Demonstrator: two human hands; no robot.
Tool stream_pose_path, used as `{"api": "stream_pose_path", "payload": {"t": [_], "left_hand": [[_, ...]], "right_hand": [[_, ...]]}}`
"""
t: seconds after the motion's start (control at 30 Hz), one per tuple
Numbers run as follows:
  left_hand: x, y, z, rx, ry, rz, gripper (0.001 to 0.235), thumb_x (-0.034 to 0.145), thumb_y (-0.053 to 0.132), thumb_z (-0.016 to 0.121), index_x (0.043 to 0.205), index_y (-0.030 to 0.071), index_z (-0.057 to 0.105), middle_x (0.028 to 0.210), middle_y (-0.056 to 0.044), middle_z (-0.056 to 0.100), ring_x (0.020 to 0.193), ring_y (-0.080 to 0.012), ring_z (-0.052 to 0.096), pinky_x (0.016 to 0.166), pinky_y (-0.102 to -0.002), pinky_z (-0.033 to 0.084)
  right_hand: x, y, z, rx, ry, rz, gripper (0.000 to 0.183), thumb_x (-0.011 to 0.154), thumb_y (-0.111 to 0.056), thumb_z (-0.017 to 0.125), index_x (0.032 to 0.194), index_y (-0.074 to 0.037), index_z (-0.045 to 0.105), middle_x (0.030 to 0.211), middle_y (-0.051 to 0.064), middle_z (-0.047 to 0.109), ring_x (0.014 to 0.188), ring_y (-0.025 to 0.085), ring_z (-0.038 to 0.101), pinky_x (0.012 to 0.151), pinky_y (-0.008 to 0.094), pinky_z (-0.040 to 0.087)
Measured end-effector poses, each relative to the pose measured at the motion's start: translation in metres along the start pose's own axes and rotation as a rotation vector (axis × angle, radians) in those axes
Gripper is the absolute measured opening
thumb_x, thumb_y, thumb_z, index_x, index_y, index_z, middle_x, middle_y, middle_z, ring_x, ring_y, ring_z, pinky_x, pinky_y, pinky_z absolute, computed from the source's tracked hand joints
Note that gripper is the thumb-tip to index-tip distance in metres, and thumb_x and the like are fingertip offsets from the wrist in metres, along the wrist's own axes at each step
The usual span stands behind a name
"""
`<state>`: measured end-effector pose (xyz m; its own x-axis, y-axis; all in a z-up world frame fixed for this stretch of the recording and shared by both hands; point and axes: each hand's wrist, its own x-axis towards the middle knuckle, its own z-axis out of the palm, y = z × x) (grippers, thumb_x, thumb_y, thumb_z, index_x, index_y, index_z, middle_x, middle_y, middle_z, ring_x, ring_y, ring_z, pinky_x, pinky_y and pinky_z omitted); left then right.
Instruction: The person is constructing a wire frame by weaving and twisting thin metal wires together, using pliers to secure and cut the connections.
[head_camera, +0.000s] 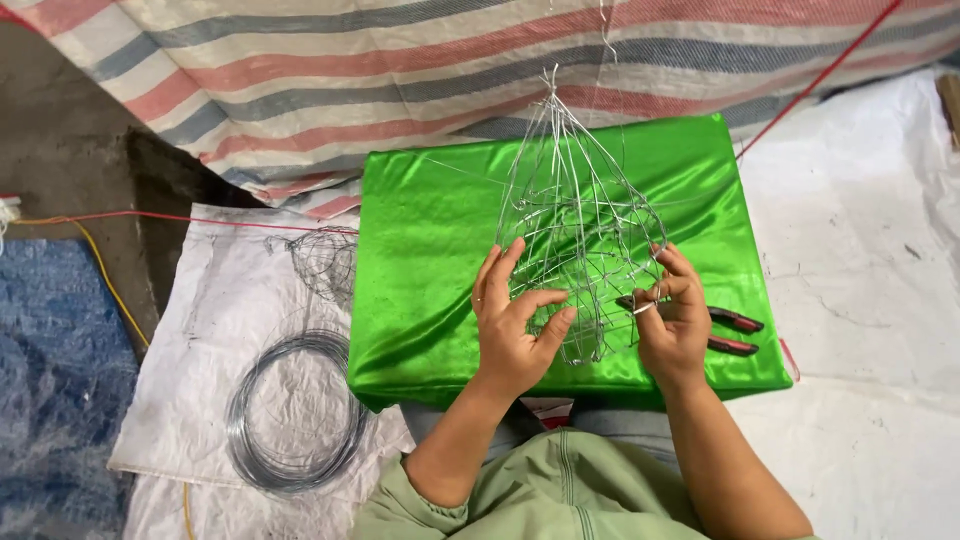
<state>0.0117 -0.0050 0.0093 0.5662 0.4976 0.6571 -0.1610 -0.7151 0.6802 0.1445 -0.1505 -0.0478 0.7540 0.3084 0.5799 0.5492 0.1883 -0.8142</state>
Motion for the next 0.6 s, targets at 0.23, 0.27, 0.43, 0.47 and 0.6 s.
{"api": "stream_pose_path", "payload": {"t": [0.23, 0.27, 0.43, 0.47, 0.6], "left_hand": [[0.036, 0.005, -0.003, 0.02, 0.168, 0.004, 0.027, 0.092, 0.041, 0.075, 0.083, 0.016, 0.069, 0.141, -0.01, 0.057, 0.139, -0.0413, 0.05, 0.116, -0.062, 0.031], [0.043, 0.008, -0.006, 0.025, 0.134, -0.007, 0.027, 0.093, 0.041, 0.072, 0.09, 0.014, 0.07, 0.139, -0.015, 0.057, 0.137, -0.0446, 0.05, 0.114, -0.066, 0.03], [0.054, -0.009, -0.006, 0.091, 0.086, -0.034, 0.023, 0.094, 0.039, 0.072, 0.106, 0.02, 0.072, 0.113, -0.006, 0.068, 0.116, -0.0315, 0.065, 0.109, -0.057, 0.035], [0.053, -0.017, -0.004, 0.0, 0.079, -0.07, 0.022, 0.092, 0.034, 0.073, 0.111, 0.023, 0.07, 0.107, 0.003, 0.072, 0.109, -0.0217, 0.068, 0.108, -0.051, 0.032], [0.059, -0.029, -0.019, -0.529, 0.027, -0.15, 0.038, 0.088, 0.01, 0.077, 0.121, 0.006, 0.058, 0.086, -0.008, 0.079, 0.094, -0.0236, 0.077, 0.103, -0.043, 0.045]], "right_hand": [[-0.012, 0.019, -0.002, 0.027, -0.074, -0.097, 0.022, 0.093, 0.007, 0.067, 0.087, -0.006, 0.05, 0.14, 0.022, 0.055, 0.15, 0.043, 0.042, 0.122, 0.055, 0.035], [-0.013, 0.022, -0.001, 0.05, -0.08, -0.109, 0.022, 0.092, 0.009, 0.066, 0.087, -0.005, 0.05, 0.14, 0.023, 0.055, 0.15, 0.044, 0.042, 0.121, 0.057, 0.036], [-0.017, 0.032, 0.003, 0.14, -0.119, -0.12, 0.023, 0.09, 0.01, 0.066, 0.086, -0.005, 0.05, 0.139, 0.022, 0.055, 0.15, 0.044, 0.043, 0.121, 0.058, 0.037], [-0.017, 0.036, 0.001, 0.153, -0.128, -0.125, 0.023, 0.09, 0.01, 0.066, 0.085, -0.006, 0.05, 0.138, 0.022, 0.055, 0.151, 0.044, 0.042, 0.122, 0.059, 0.036], [-0.014, 0.052, 0.0, 0.18, -0.18, -0.135, 0.023, 0.089, 0.009, 0.067, 0.086, -0.006, 0.049, 0.139, 0.022, 0.055, 0.154, 0.045, 0.038, 0.123, 0.059, 0.032]]}}
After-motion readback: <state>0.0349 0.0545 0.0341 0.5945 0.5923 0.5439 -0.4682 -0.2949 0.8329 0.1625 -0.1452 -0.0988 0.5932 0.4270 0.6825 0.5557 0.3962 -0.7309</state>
